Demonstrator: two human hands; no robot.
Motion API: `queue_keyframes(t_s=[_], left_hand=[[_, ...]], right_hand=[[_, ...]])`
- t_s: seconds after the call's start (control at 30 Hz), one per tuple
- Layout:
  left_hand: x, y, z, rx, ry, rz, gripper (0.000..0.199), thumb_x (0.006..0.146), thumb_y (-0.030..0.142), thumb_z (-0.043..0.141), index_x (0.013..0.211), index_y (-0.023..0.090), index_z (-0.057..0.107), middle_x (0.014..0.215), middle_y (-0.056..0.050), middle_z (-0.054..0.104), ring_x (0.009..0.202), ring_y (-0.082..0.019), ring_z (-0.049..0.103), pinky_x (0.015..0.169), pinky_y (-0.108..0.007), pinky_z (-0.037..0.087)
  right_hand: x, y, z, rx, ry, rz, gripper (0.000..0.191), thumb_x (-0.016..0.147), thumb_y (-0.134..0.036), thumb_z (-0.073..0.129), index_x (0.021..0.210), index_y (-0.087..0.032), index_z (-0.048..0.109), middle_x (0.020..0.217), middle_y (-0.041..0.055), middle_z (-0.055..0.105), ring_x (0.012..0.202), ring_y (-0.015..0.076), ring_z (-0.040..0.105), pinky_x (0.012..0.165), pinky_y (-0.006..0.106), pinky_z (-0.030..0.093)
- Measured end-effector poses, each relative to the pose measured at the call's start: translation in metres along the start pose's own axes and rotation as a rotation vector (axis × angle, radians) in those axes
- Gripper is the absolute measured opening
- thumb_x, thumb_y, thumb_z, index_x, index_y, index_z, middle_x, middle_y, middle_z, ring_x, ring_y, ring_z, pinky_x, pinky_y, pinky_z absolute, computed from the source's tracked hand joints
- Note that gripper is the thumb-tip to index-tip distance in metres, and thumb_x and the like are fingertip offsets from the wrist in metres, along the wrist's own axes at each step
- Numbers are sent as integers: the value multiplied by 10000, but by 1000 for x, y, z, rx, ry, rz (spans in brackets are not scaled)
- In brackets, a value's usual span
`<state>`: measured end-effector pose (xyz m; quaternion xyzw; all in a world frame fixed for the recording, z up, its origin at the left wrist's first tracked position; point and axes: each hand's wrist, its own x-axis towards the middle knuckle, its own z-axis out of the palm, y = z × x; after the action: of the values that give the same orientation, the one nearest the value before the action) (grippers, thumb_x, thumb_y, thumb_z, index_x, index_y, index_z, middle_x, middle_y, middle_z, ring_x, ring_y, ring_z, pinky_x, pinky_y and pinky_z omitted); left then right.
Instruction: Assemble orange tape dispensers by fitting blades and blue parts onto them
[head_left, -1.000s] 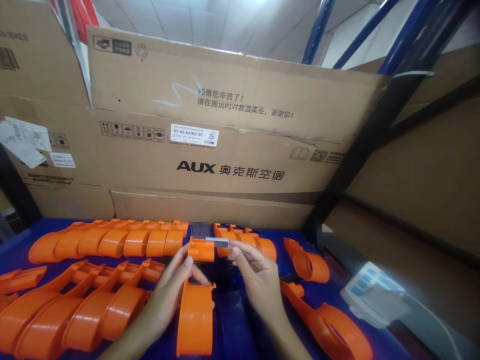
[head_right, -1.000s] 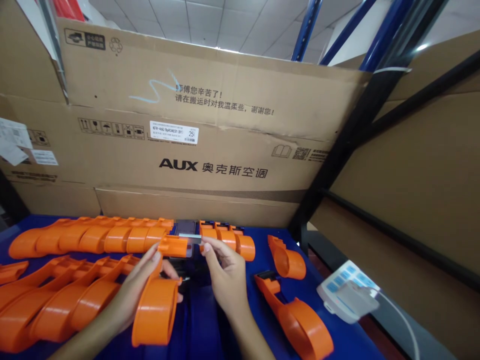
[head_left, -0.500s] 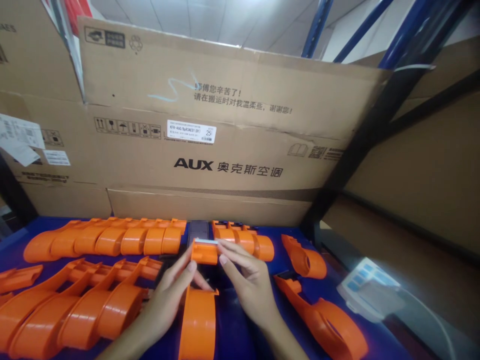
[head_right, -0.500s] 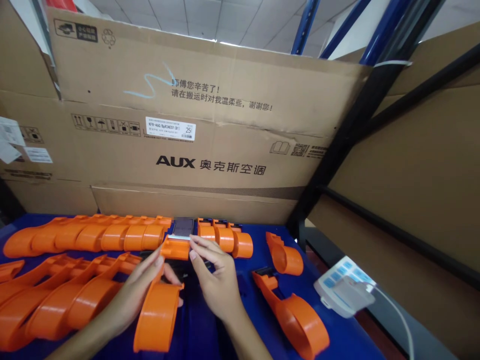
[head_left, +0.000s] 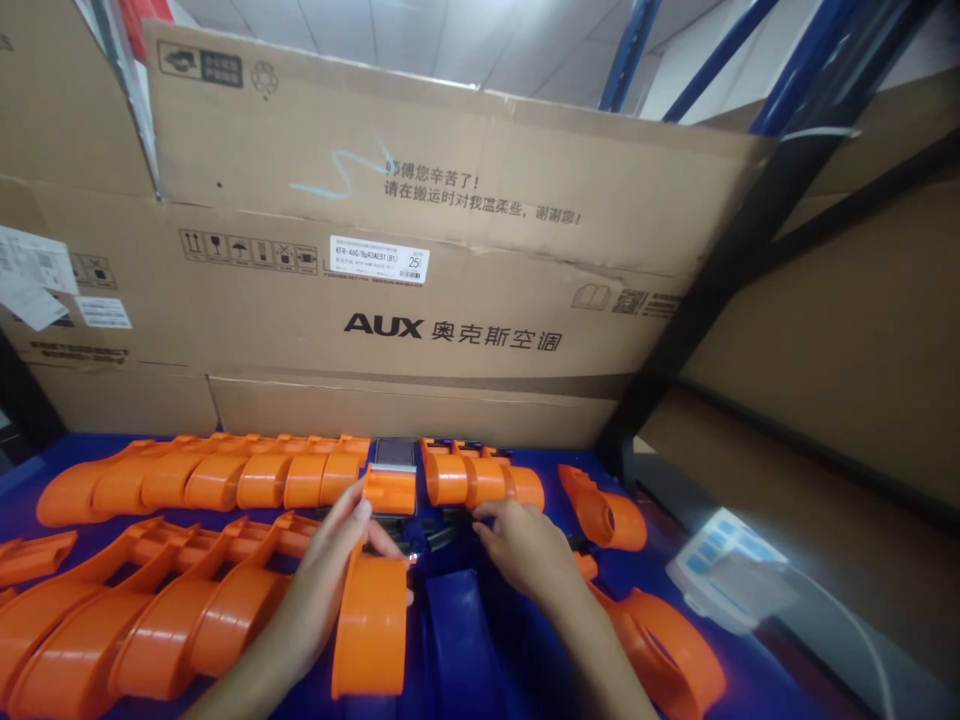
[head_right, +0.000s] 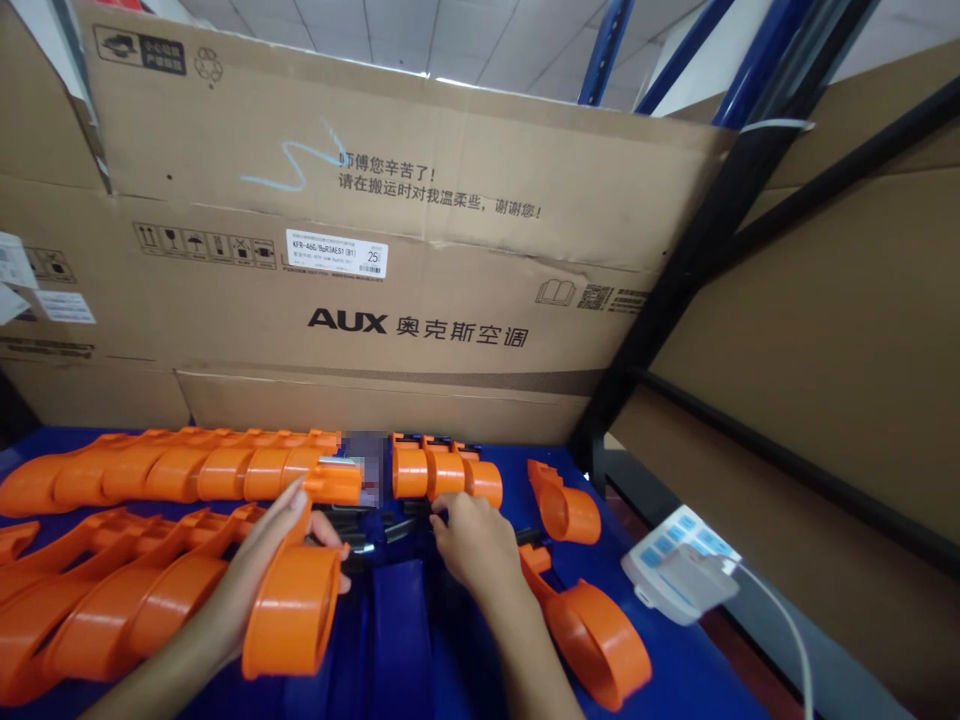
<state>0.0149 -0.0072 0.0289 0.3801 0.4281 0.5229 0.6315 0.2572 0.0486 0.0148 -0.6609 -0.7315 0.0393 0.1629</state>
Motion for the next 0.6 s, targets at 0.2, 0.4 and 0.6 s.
queue_keyframes(t_s=[0.2, 0.4, 0.6], left_hand=[[0, -1, 1, 13, 38, 10, 594, 773, 739, 667, 993, 189, 616, 667, -8, 688, 539, -238, 715, 462, -272, 463], [5, -12, -4, 8, 10, 61, 560, 881, 632, 623, 1231, 204, 533, 698, 0, 698, 574, -217, 701, 538, -278, 483], [7, -12, -5, 15, 2, 67, 639, 889, 636, 610, 1333, 195, 482, 695, -3, 690, 585, -228, 697, 532, -281, 477]], right_hand=[[2, -6, 0, -20, -92, -105, 236, 881, -248, 663, 1067, -293, 802, 1090, 66, 807, 1028, 295, 740, 800, 334, 503], [1, -13, 0, -13, -176, -236, 339, 888, -189, 614, 1179, -281, 760, 1151, 57, 791, 1076, 257, 720, 839, 302, 496], [1, -13, 1, -23, -172, -253, 303, 869, -177, 640, 1142, -255, 748, 1125, 79, 782, 1057, 275, 715, 824, 320, 482]])
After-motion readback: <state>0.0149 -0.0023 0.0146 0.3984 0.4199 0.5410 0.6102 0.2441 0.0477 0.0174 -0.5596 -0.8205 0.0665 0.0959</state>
